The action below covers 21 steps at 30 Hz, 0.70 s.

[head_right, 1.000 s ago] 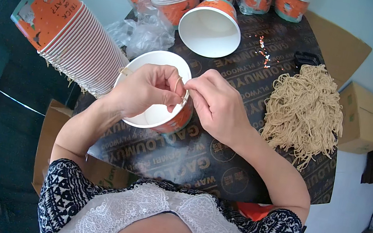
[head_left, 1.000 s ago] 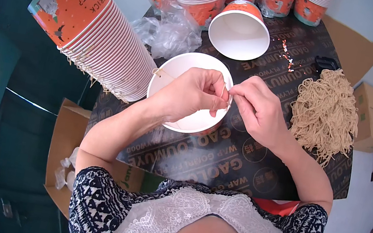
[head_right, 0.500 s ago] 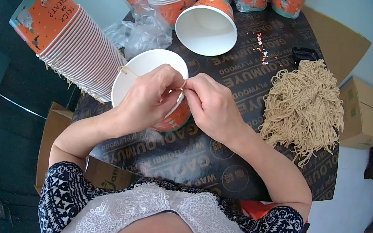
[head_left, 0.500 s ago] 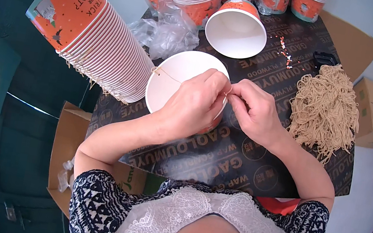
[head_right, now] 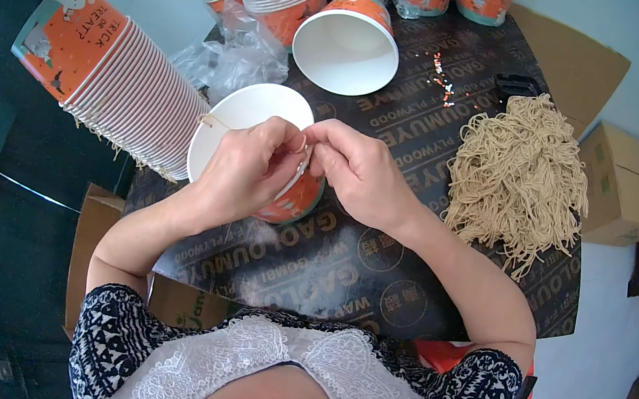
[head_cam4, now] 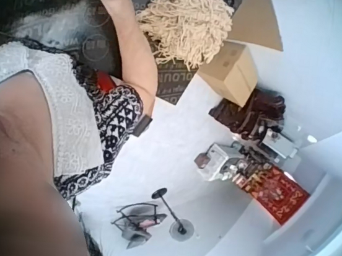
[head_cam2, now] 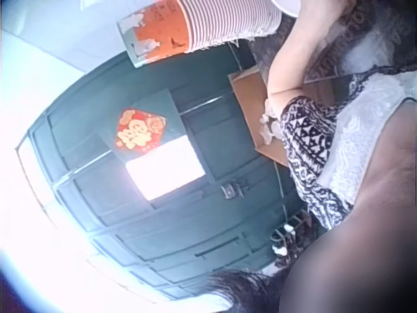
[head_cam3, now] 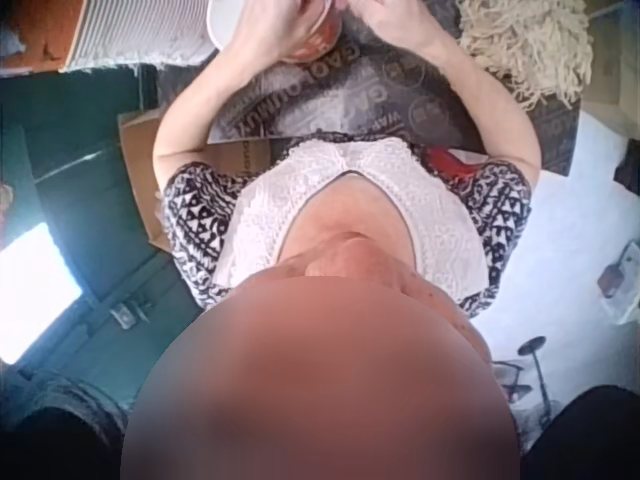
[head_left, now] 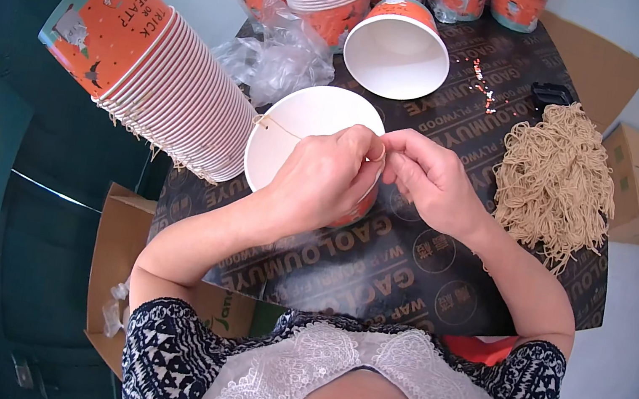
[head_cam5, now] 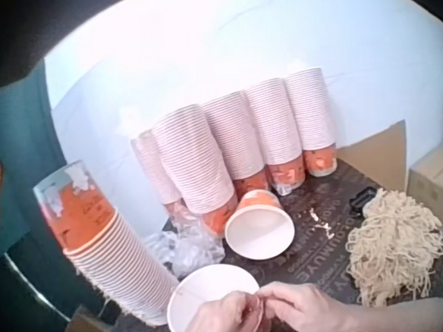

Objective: Tie strings onto the rims of paper buckets for packaging.

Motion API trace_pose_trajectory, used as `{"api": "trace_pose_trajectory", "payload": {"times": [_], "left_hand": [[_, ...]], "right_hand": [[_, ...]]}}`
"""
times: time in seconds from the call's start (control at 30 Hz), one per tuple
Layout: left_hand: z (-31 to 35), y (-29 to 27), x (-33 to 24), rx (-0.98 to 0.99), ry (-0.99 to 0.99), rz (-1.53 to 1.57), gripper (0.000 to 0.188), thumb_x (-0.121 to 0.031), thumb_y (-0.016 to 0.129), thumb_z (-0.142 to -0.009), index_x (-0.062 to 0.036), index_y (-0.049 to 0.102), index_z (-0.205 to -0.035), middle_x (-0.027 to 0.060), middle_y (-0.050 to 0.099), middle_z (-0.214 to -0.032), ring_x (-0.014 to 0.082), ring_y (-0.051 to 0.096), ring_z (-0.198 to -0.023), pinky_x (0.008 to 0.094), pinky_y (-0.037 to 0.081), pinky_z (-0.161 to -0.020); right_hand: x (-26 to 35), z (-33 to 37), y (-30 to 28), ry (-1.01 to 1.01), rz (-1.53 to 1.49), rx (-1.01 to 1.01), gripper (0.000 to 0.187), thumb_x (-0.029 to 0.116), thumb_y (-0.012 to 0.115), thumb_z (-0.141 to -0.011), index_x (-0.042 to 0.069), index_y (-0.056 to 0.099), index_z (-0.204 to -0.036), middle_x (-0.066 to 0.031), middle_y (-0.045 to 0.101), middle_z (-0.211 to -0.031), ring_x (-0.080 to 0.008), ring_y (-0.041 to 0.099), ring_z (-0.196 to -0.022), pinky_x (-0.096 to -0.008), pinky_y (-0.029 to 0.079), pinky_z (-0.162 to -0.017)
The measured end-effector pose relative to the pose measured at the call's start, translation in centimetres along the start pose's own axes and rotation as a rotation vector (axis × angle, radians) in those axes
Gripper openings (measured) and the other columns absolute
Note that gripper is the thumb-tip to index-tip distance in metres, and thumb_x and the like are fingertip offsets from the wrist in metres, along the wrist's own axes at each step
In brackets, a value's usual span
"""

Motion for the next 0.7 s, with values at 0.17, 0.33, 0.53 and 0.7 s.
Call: {"api": "trace_pose_trajectory", "payload": {"times": [0.17, 0.33, 0.53, 0.7], "left_hand": [[-0.1, -0.1, -0.2, 0.023, 0.029, 0.026, 0.013, -0.010, 0.063, -0.088, -0.0018, 0.054, -0.092, 0.0178, 0.065, -0.074, 0.0362, 0.067, -0.068, 0.0429, 0.053, -0.059], [0.0, -0.3, 0.5, -0.011, -0.018, 0.126, 0.013, -0.007, 0.067, -0.086, -0.0008, 0.056, -0.090, 0.0176, 0.065, -0.075, 0.0357, 0.067, -0.069, 0.0407, 0.053, -0.060], [0.0, 0.2, 1.7, 0.073, -0.118, 0.339, 0.010, -0.004, 0.065, -0.087, 0.0017, 0.057, -0.089, 0.0158, 0.065, -0.074, 0.0263, 0.068, -0.069, 0.0337, 0.051, -0.062], [0.6, 0.6, 3.2, 0.139, -0.358, 0.523, 0.008, -0.004, 0.063, -0.089, 0.0021, 0.058, -0.088, 0.0109, 0.065, -0.072, 0.0165, 0.064, -0.067, 0.0304, 0.049, -0.061]], "right_hand": [[-0.3, 0.0, 0.1, 0.035, -0.072, 0.033, 0.014, 0.003, 0.050, -0.097, -0.001, 0.059, -0.106, -0.0037, 0.062, -0.082, -0.0094, 0.059, -0.077, -0.0264, 0.050, -0.071], [-0.4, 0.1, 0.2, 0.058, -0.095, 0.029, 0.009, 0.003, 0.052, -0.096, -0.001, 0.059, -0.101, -0.0040, 0.063, -0.082, -0.0090, 0.059, -0.078, -0.0262, 0.050, -0.071], [0.2, 0.4, 0.0, -0.020, 0.119, -0.014, 0.008, 0.005, 0.054, -0.095, -0.001, 0.059, -0.097, -0.0090, 0.065, -0.078, -0.0160, 0.065, -0.073, -0.0307, 0.051, -0.067], [1.5, 1.0, 0.5, -0.109, 0.298, 0.008, 0.008, 0.009, 0.055, -0.095, 0.000, 0.055, -0.096, -0.0148, 0.065, -0.078, -0.0297, 0.067, -0.070, -0.0379, 0.051, -0.063]]}}
Point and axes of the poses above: each hand's wrist, its own z-axis away from the middle knuckle, its own y-axis out of the palm, x = y × z, the point moved 8 cm from there along -z, towards the middle knuckle
